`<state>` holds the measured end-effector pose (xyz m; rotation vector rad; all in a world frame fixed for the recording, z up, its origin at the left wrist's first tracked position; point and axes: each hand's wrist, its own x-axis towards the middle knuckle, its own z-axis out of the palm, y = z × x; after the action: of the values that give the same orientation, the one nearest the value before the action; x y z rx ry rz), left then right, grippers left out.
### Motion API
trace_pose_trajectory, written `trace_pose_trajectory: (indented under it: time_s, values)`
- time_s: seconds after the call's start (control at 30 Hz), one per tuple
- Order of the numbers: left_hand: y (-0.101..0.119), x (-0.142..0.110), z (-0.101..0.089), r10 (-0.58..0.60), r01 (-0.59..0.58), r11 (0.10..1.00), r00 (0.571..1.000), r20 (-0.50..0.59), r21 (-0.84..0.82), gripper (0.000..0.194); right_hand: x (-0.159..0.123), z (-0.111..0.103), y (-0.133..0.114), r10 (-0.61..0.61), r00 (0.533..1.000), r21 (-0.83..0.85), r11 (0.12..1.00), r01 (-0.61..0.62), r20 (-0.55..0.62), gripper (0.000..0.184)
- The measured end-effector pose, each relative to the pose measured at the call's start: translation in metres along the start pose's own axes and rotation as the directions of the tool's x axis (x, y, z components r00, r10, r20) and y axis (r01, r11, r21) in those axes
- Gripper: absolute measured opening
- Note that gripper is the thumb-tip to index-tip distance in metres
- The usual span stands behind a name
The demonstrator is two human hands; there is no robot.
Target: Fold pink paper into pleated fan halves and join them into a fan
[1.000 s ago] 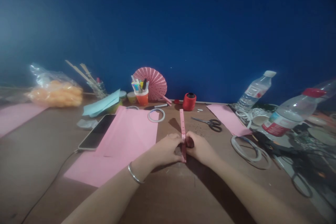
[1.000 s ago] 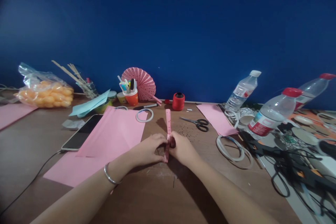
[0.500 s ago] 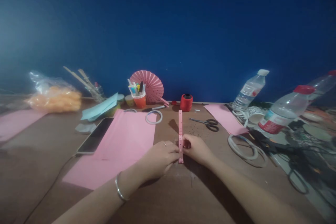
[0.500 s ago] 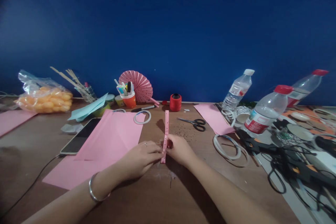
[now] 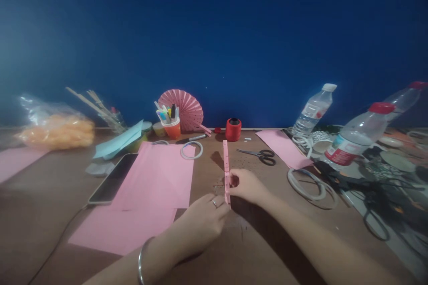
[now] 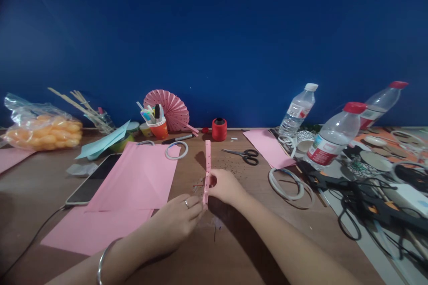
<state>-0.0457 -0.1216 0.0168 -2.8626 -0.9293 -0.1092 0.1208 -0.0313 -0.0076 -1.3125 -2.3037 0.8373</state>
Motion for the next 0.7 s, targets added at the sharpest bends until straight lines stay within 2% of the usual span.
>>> trace_pose_trajectory:
  time_s: [0.13,0.23,0.3,0.5,0.6,0.7]
  values:
    - [0.006,-0.002,0.002,0.026,-0.026,0.999,1.000,0.016,0.044,0.028,0.017,-0.010,0.002,-0.005,0.993,-0.089,0.996,0.015,0.118,0.021]
    - [0.006,-0.003,0.004,0.032,-0.034,0.996,0.999,0.028,0.080,0.029,0.027,-0.015,0.001,0.058,0.972,-0.143,0.989,-0.026,0.226,0.024]
    - [0.004,-0.004,0.005,0.025,-0.027,0.996,0.999,0.027,0.082,0.030,0.031,-0.015,0.001,0.097,0.962,-0.165,0.985,-0.056,0.254,0.026]
    - [-0.010,-0.005,-0.010,0.014,-0.012,0.999,0.997,0.076,-0.039,0.029,0.028,-0.010,0.000,0.071,0.979,-0.220,0.975,-0.028,0.190,0.032]
    - [-0.016,-0.009,-0.016,0.069,-0.059,0.993,0.993,0.091,-0.099,0.018,0.026,-0.008,0.001,0.058,0.983,-0.245,0.969,-0.014,0.174,0.034]
    - [-0.020,-0.014,-0.014,0.135,-0.122,0.981,0.988,0.079,-0.149,0.011,0.025,-0.006,0.002,0.054,0.985,-0.243,0.970,-0.012,0.166,0.032]
